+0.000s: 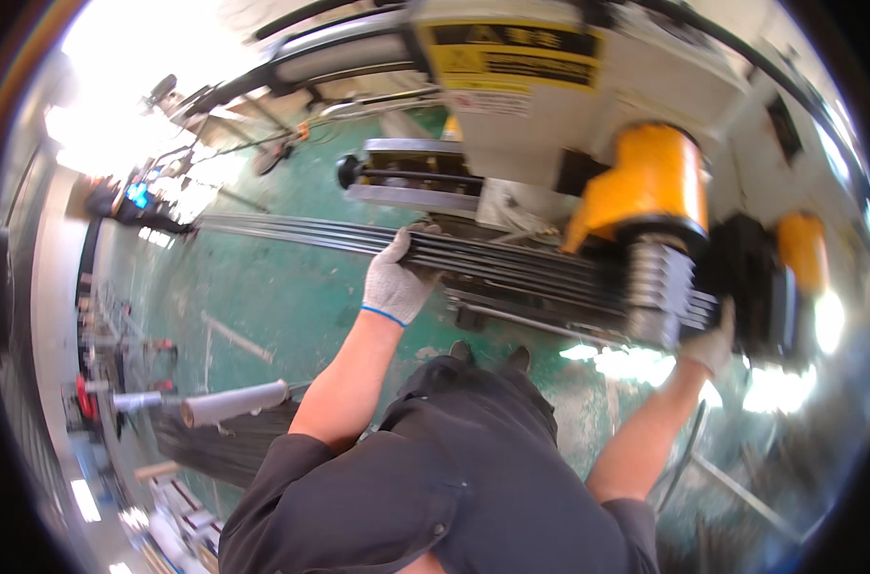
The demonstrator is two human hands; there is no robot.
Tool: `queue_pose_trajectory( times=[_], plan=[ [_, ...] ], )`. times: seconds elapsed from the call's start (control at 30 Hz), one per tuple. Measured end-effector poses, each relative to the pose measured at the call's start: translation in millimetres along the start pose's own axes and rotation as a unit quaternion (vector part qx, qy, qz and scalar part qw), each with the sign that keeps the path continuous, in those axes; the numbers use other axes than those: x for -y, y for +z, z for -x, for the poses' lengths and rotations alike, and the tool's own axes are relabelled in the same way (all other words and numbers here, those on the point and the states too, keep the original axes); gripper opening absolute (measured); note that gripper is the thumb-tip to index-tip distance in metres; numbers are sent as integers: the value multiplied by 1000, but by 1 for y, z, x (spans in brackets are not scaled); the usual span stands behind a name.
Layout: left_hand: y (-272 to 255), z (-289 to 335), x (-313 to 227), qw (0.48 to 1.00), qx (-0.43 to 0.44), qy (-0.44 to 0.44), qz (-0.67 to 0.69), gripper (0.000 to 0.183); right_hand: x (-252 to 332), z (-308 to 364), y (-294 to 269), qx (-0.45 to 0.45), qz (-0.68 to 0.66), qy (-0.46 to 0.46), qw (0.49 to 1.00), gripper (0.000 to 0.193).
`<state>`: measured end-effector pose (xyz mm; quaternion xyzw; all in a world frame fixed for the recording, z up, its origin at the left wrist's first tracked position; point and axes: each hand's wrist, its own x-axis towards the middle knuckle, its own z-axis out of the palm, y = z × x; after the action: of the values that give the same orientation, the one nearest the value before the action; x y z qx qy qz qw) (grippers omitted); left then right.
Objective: The person collects bundles of metal rods, places them into a bending machine, operates the machine to shape the rods, and then removes the formed metal frames.
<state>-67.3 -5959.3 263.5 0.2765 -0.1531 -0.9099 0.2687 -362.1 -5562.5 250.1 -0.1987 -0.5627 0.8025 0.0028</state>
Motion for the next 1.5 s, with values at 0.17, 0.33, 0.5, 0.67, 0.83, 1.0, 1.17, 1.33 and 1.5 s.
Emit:
queue_pose_trajectory(
  times=[0.17,0.33,0.5,0.67,0.83,1.0,1.17,1.33,1.5],
  plan=[
    [-47,8,-107,994,-64,86,32,32,-14,-58,-29,40,-105,120,986,51],
    [-155,-8,-253,980,-83,181,20,41,6,8,3,-3,-97,76,992,77],
    [-266,-27,-421,970,-62,231,-28,48,-64,25,-71,-116,-48,63,990,75],
    [-318,-60,-547,948,-149,281,-31,51,-174,146,-143,-207,80,179,958,63],
    [-344,-84,-619,933,-205,295,-34,33,-242,180,-270,-353,151,234,893,35],
    [-325,-93,-616,924,-185,324,-83,24,-238,212,-268,-369,172,239,882,43],
    [-329,-79,-604,941,-133,261,-172,34,-245,217,-211,-253,179,223,924,34],
    [-347,-71,-611,955,-115,253,-101,36,-225,236,-129,-166,192,185,949,27],
    [-346,-74,-609,953,-153,250,-81,38,-219,248,-106,-137,209,171,953,28]
  ],
)
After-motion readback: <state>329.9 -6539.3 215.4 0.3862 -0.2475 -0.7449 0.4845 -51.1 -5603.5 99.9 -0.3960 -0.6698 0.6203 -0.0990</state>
